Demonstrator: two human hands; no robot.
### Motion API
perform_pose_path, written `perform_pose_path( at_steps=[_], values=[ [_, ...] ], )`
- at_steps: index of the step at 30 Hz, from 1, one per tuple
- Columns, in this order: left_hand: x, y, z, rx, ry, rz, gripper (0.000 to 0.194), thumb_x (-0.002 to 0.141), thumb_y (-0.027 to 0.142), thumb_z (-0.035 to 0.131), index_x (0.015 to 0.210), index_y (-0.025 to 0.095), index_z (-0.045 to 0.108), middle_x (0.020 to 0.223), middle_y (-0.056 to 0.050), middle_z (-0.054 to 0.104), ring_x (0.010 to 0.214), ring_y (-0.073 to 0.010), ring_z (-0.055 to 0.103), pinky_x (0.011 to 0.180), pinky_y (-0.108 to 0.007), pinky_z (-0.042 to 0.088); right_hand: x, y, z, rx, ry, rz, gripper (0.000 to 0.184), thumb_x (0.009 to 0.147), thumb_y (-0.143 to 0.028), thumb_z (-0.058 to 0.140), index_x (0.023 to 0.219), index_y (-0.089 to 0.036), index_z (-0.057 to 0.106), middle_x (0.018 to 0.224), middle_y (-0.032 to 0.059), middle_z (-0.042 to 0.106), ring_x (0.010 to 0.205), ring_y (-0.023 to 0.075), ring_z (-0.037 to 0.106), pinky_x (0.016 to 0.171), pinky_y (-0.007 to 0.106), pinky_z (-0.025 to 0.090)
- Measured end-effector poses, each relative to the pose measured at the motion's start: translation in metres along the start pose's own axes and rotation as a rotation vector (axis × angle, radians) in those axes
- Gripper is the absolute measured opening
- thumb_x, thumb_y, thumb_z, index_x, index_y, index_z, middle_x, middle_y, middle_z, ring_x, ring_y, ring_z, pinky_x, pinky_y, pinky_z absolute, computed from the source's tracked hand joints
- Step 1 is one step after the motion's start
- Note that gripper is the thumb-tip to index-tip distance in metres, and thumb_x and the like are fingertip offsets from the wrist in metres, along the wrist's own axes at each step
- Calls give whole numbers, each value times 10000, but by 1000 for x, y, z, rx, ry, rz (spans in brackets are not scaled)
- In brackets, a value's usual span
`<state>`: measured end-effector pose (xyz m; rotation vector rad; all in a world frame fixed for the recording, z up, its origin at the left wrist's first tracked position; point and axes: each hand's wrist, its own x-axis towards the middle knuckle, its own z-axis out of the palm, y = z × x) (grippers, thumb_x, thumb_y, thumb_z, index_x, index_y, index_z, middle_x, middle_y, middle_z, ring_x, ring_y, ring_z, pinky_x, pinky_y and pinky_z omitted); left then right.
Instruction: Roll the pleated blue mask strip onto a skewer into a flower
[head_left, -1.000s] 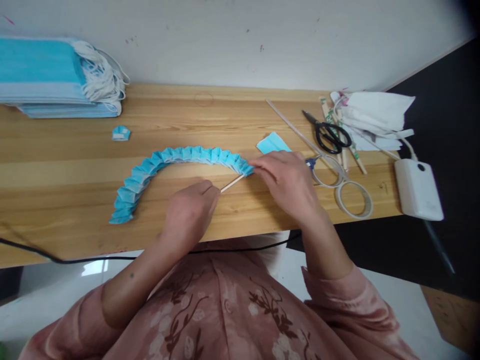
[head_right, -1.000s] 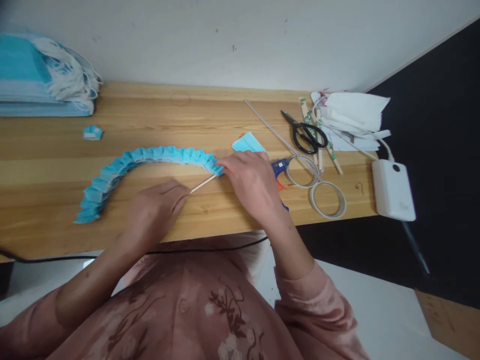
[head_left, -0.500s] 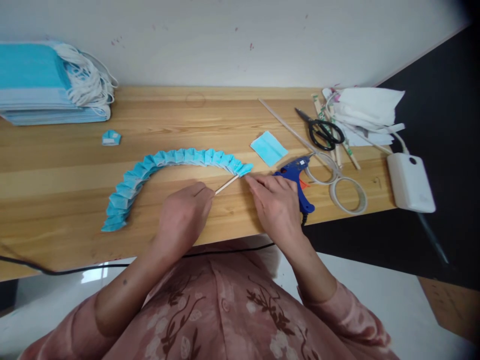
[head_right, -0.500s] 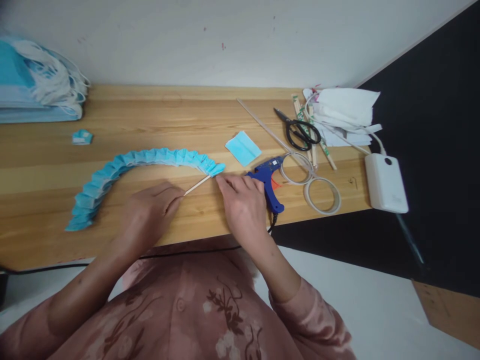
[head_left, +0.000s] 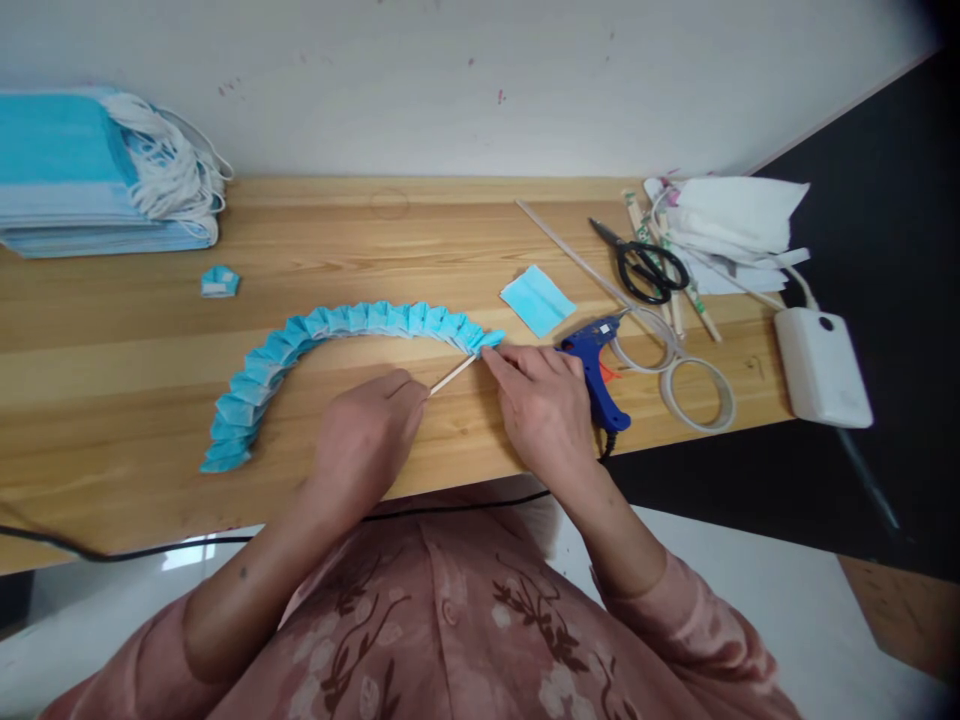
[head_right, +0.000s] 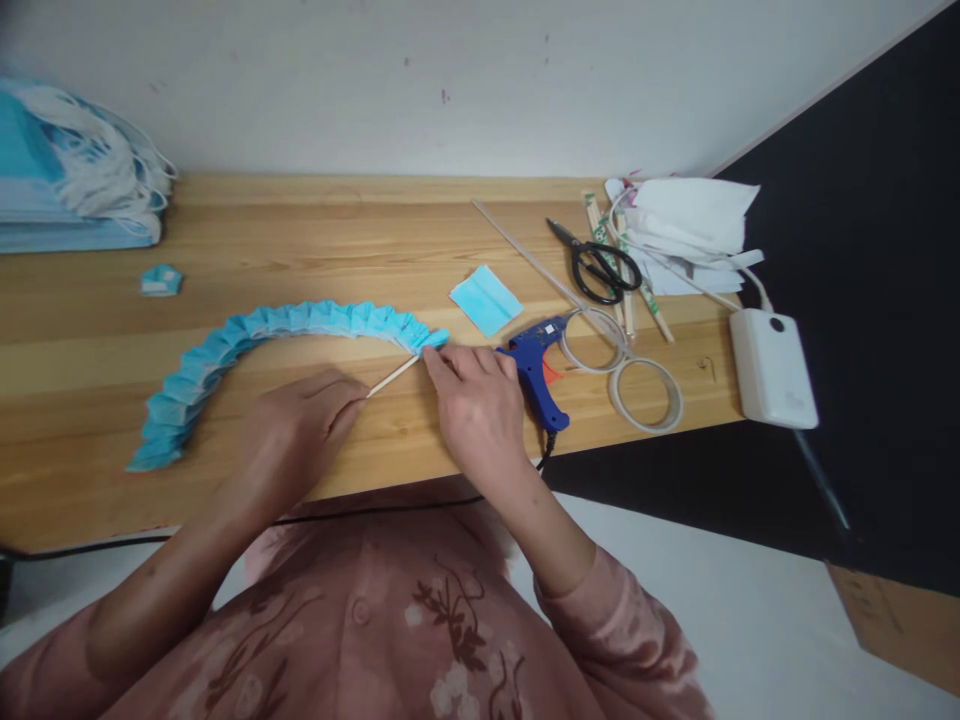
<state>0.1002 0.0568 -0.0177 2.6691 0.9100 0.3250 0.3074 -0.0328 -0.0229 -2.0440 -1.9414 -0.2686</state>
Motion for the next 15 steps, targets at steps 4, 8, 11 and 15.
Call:
perform_pose_path(
  at_steps=[4,8,11,15],
  values=[
    [0,1,0,0,1,3,345,1081,233,428,880,181,703,923,-76,720,843,-224,666,707,-330,443,7,-1,-3,-23,-5,-25,354,987,-73,516,1231,-179,750,1104,74,783,959,242,598,826,393,346],
    [0,3,-2,7,-6,6,305,1082,255,456,921,178,703,942,-78,726,845,-228,668,716,-334,448,13,-2,-5,-57,-10,-33,318,988,-80,517,1139,-196,772,1077,63,787,938,247,593,820,389,339],
    [-2,5,-4,17,0,4,222,1068,267,509,997,185,703,988,-76,735,881,-237,674,727,-337,457,17,-1,-6,-71,-17,-38,295,995,-95,521,1094,-208,775,1066,60,784,923,249,586,803,392,337],
    [-7,6,-5,20,44,3,237,1079,260,486,1010,198,705,1017,-73,743,875,-227,671,724,-335,466,21,1,-7,-62,-17,-63,277,997,-98,526,1069,-197,775,1041,58,777,905,246,575,802,393,341]
  ],
)
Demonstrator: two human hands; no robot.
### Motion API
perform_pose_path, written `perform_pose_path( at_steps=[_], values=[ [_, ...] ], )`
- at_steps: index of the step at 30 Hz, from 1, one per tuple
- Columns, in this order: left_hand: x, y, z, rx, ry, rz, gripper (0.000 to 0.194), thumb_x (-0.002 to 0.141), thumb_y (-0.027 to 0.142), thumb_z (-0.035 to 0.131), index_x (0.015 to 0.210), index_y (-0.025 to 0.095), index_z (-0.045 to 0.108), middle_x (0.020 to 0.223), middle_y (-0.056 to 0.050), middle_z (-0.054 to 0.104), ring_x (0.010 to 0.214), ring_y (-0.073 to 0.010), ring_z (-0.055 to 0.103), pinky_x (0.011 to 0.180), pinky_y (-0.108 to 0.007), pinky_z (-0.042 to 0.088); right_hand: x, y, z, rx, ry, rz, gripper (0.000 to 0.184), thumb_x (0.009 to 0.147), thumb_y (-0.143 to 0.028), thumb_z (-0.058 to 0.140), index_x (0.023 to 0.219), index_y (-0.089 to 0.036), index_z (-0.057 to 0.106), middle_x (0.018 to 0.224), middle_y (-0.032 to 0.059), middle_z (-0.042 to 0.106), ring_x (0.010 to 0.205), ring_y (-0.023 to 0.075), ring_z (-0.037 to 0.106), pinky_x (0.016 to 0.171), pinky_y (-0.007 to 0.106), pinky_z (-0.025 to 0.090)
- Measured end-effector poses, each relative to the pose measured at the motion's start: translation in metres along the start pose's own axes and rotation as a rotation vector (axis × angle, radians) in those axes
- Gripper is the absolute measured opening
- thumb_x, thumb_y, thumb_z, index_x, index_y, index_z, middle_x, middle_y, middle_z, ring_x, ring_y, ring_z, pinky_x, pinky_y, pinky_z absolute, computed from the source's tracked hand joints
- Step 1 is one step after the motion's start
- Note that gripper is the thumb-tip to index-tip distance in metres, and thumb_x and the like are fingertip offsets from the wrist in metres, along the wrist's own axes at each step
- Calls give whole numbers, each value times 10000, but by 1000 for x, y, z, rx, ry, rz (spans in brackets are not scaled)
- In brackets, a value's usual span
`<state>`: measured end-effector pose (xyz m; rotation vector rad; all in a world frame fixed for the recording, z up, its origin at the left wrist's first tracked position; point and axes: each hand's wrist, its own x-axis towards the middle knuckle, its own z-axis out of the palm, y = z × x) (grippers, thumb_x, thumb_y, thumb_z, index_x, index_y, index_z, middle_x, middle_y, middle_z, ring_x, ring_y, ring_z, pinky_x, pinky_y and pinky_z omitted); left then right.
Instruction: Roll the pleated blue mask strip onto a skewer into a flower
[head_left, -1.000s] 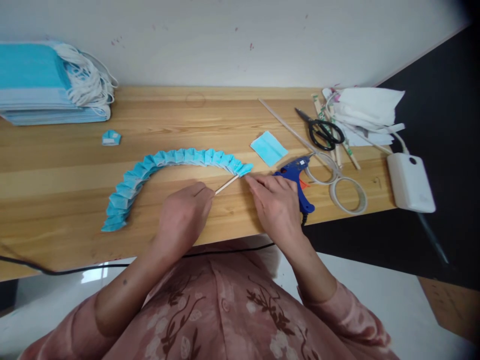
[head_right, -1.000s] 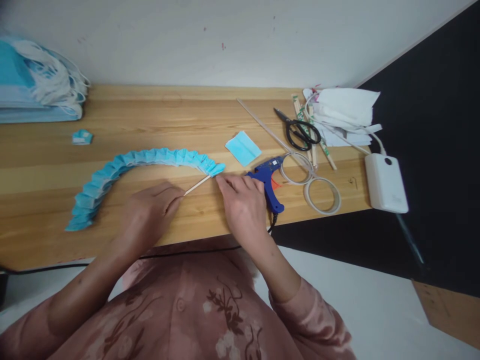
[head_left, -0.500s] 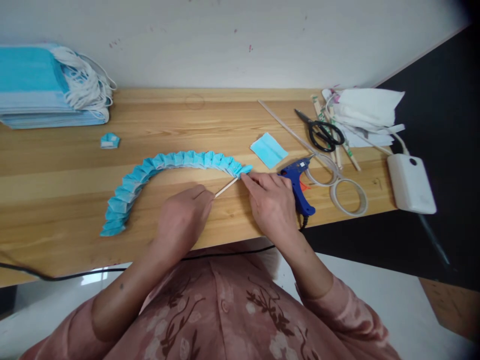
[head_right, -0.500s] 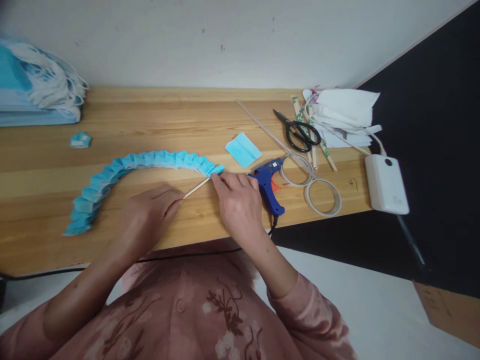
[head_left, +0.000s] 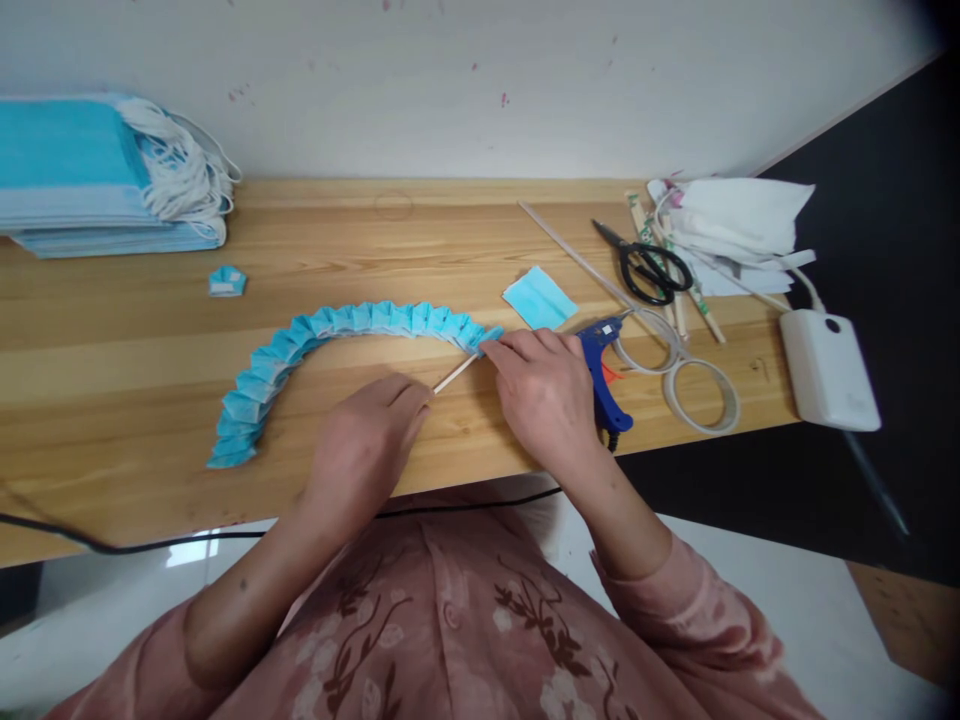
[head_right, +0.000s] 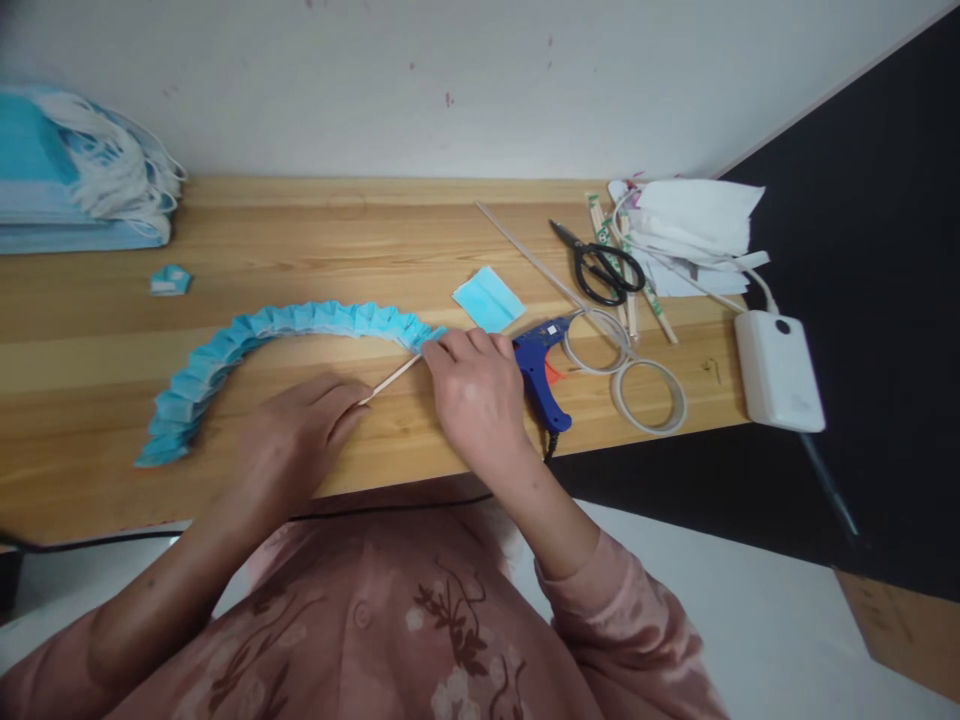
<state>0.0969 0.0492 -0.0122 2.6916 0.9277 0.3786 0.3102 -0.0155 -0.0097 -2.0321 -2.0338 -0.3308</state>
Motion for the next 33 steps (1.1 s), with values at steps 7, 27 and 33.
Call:
perform_pose_path(
  at_steps=[7,27,33],
  values=[
    [-2,0,2,37,-5,14,299,1082,199,428,996,175,714,1029,-87,744,870,-226,680,713,-338,479,5,-1,3,18,-44,-1,298,999,-91,510,1062,-193,782,1035,67,768,918,245,571,813,396,337],
    [2,-6,3,-3,-45,4,288,1054,174,451,950,166,720,988,-83,740,852,-231,683,726,-329,475,-17,-2,11,100,76,42,393,993,-83,526,1285,-223,750,1042,61,763,911,229,575,802,385,336],
    [3,-5,2,-4,-24,-1,287,1064,199,464,972,148,731,1005,-95,745,835,-239,686,713,-338,471,-12,-2,11,68,48,39,369,995,-93,520,1257,-208,753,1056,66,754,926,234,562,800,386,322]
  ],
)
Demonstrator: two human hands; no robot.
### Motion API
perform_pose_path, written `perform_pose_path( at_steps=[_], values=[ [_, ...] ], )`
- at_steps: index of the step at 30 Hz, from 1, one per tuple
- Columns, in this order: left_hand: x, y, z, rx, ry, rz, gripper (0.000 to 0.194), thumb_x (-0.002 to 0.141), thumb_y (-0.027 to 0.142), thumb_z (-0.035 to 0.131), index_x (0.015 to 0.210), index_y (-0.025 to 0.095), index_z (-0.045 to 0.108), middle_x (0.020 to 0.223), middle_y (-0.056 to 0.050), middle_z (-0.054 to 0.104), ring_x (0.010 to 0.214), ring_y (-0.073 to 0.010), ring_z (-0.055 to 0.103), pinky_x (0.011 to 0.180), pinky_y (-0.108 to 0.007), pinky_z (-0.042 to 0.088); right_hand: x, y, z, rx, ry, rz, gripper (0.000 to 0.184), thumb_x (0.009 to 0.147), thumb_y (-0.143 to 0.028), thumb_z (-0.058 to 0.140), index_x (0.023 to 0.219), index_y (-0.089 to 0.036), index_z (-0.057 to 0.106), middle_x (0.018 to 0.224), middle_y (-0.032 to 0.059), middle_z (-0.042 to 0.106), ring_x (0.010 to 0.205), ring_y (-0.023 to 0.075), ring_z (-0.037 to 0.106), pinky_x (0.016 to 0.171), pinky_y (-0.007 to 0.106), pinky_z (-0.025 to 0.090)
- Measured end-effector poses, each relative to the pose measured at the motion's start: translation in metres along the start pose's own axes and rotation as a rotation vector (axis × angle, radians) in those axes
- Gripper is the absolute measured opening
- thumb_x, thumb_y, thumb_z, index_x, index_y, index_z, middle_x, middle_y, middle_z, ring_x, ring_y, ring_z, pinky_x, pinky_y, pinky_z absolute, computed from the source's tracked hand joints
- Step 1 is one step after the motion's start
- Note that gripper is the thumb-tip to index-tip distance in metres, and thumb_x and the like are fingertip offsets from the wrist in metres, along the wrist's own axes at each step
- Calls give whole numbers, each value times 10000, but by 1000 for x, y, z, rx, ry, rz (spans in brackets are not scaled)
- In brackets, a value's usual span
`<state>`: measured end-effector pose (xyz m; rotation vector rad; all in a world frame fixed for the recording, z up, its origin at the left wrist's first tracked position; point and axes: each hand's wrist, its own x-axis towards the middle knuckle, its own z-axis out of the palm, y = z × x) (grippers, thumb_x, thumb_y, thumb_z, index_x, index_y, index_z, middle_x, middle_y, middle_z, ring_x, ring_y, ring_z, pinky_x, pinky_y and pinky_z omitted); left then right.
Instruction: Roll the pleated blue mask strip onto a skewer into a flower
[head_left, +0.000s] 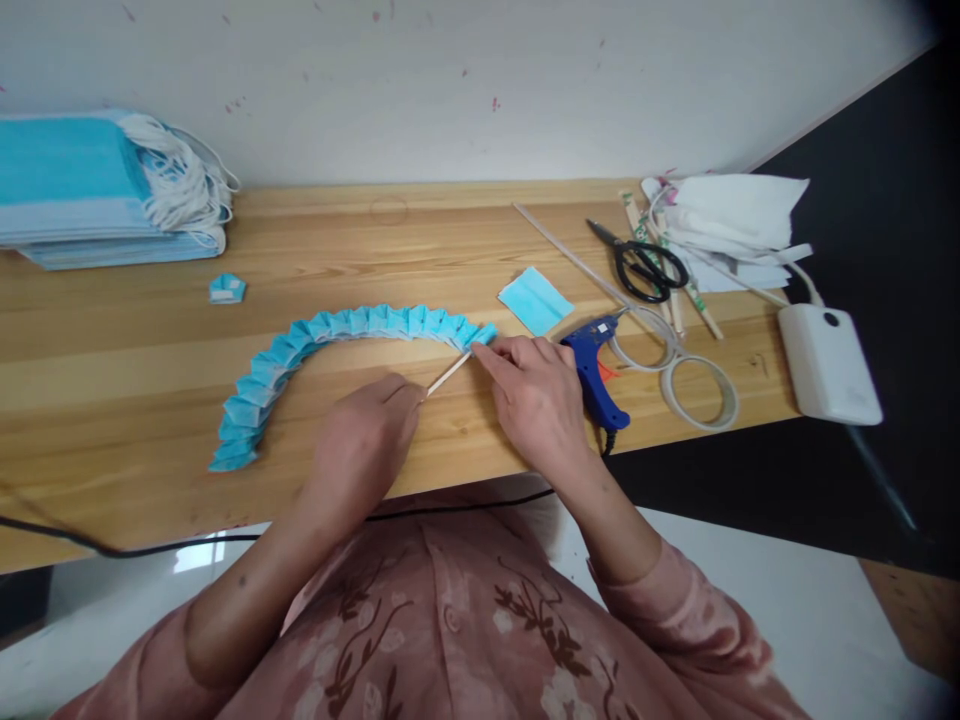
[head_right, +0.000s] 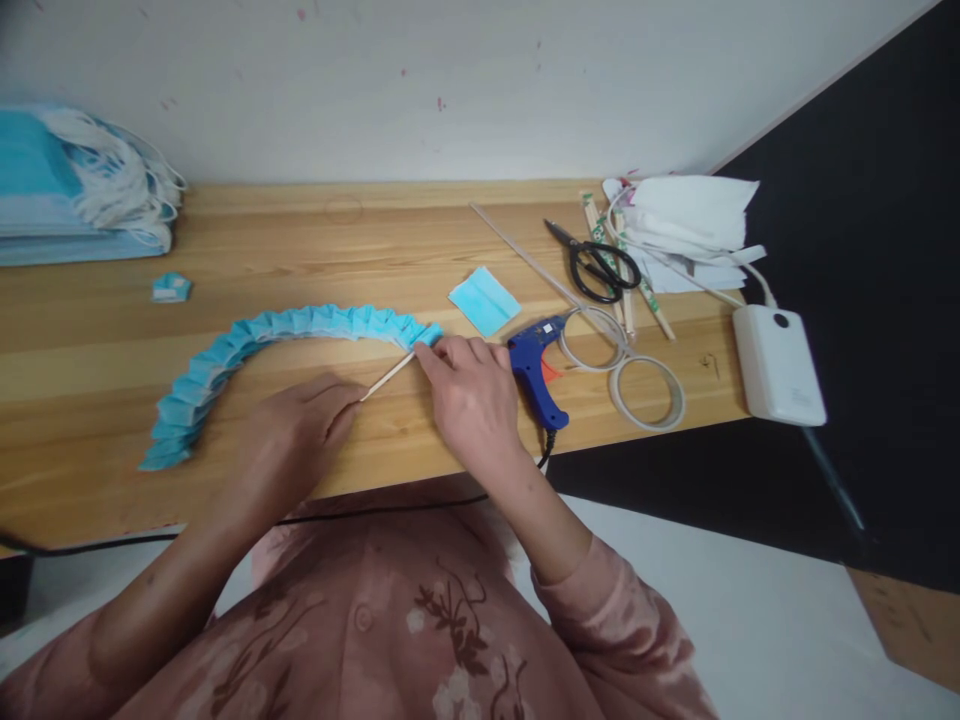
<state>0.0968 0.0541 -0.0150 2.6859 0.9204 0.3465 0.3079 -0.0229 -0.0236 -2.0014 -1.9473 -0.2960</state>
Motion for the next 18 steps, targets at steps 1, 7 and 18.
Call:
perform_pose_path(
  at_steps=[1,7,18],
  values=[
    [0,1,0,2,0,1,286,1067,204,464,980,148,731,1008,-95,744,832,-237,685,709,-337,468,1,0,0,-3,-6,0,367,994,-91,517,1250,-206,753,1069,67,753,939,236,562,799,386,320],
    [1,6,-1,18,15,-10,276,1086,247,453,1100,178,719,1005,-79,736,877,-237,682,728,-328,468,6,1,-3,14,-55,-3,375,976,-62,515,1233,-202,750,1148,83,748,1016,243,565,793,386,314],
    [1,4,3,26,-36,-36,387,1102,277,350,1015,199,719,983,-74,729,861,-217,678,725,-318,482,17,3,-2,54,-58,-43,367,987,-68,493,1195,-188,771,1152,91,757,1023,252,576,797,391,344]
  ],
)
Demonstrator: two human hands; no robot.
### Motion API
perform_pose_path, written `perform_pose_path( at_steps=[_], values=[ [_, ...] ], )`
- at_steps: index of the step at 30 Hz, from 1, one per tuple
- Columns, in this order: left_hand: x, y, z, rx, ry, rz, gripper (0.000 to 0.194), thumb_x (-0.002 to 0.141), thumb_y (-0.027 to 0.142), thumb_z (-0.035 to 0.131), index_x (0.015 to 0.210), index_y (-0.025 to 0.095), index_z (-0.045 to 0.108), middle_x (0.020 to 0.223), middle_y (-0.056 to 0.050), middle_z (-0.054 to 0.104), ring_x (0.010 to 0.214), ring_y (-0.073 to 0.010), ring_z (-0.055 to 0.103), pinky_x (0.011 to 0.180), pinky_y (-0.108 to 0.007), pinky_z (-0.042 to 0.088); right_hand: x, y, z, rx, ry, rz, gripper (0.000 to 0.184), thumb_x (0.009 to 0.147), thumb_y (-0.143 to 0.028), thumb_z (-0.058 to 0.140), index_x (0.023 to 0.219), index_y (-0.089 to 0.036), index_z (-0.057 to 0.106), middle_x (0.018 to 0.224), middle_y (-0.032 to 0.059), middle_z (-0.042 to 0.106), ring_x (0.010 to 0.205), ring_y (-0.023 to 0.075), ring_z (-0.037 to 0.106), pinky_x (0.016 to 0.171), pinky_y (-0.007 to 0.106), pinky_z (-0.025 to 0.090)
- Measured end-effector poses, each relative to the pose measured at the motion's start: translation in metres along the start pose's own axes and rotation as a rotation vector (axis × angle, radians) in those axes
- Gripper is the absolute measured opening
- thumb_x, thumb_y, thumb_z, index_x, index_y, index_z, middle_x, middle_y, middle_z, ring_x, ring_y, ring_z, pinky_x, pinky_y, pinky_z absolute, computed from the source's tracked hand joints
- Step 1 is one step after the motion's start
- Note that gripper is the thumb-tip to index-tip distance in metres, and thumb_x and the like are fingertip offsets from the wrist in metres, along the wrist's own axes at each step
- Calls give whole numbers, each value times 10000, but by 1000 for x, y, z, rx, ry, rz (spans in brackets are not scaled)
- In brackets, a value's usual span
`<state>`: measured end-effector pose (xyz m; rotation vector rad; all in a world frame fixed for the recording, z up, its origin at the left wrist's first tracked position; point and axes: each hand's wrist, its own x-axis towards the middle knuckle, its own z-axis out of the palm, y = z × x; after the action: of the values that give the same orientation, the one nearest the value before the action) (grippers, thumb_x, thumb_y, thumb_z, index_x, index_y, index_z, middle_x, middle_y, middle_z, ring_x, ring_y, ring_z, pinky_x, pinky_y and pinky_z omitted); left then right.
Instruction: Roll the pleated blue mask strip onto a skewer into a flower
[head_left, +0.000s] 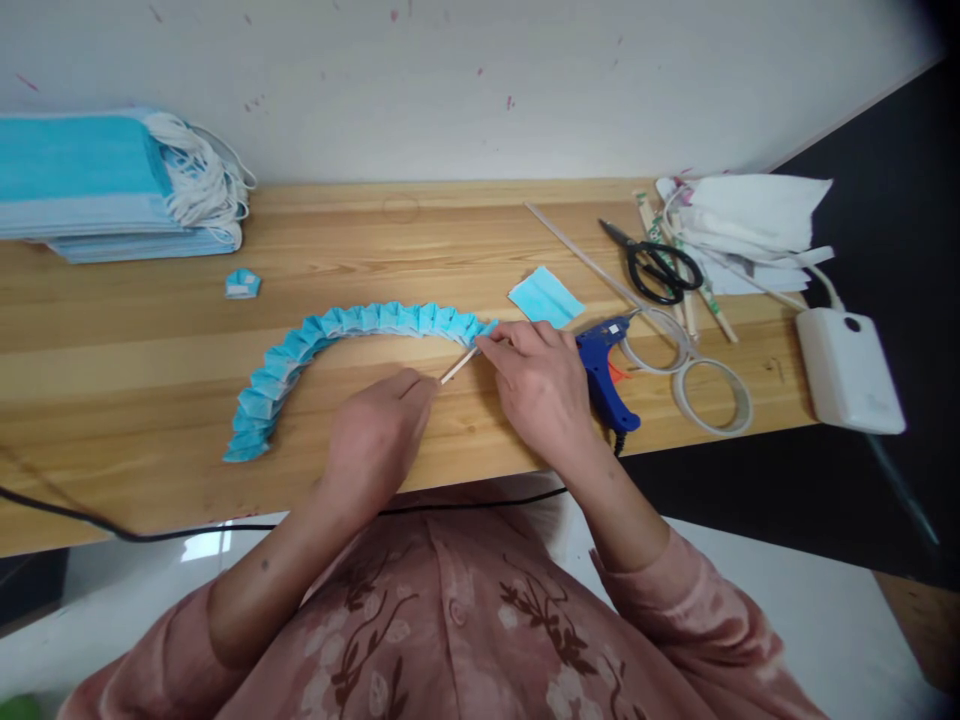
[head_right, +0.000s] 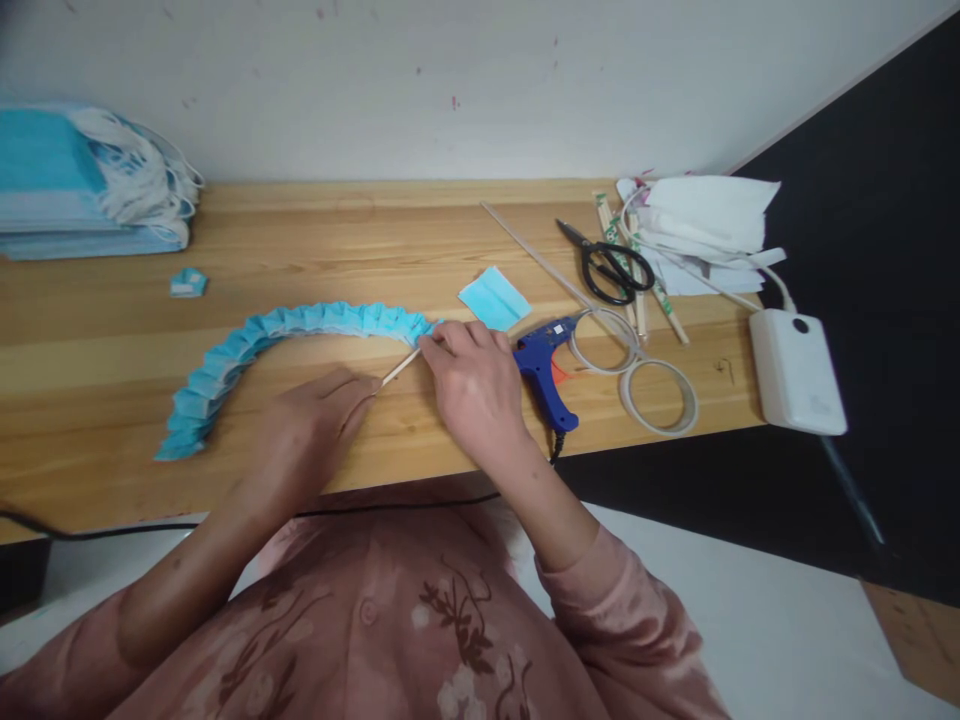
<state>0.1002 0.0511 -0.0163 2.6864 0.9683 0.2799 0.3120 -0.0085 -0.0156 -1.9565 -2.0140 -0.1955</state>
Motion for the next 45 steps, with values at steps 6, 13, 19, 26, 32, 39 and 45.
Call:
perform_pose_path(
  at_steps=[6,13,19,26,32,39,45],
  values=[
    [4,0,-5,-7,-54,2,374,1089,234,349,977,171,700,987,-91,736,885,-228,695,743,-326,502,-11,7,-11,128,71,42,495,960,-50,451,1375,-182,686,1180,101,749,1065,250,608,835,394,397],
    [6,-3,-6,-6,-41,28,347,1075,226,376,940,175,691,929,-80,728,853,-216,686,714,-318,494,-16,6,-3,86,21,73,456,963,-67,476,1299,-229,738,1117,86,743,994,239,592,790,394,344],
    [6,-2,-6,-17,-70,12,309,1071,206,411,964,161,697,983,-92,734,896,-235,692,751,-333,493,-10,6,2,41,24,60,421,984,-63,503,1271,-249,749,1131,69,749,987,223,570,807,378,324],
    [4,1,-3,-26,-14,-16,298,1084,251,425,1061,180,713,1023,-85,745,892,-230,692,749,-327,492,-2,5,2,-4,14,32,387,1010,-85,491,1237,-244,762,1096,72,744,961,230,552,805,384,316],
    [3,4,-1,0,23,-5,337,1093,262,392,1201,211,708,1072,-80,753,892,-229,696,718,-321,486,4,4,1,-42,1,16,389,1010,-77,472,1198,-228,777,1073,80,739,958,237,554,811,387,321],
    [4,4,1,11,11,-30,372,1101,274,366,1104,197,730,985,-77,735,821,-211,667,674,-307,445,11,2,4,-53,-13,23,393,1005,-87,457,1149,-241,788,1081,90,724,972,243,559,818,389,343],
    [6,3,-1,25,-32,-24,359,1093,251,379,1085,175,730,967,-86,724,811,-224,666,660,-318,430,5,5,-2,46,55,32,470,980,-50,432,1253,-240,763,1092,78,744,945,226,596,795,376,355]
  ],
)
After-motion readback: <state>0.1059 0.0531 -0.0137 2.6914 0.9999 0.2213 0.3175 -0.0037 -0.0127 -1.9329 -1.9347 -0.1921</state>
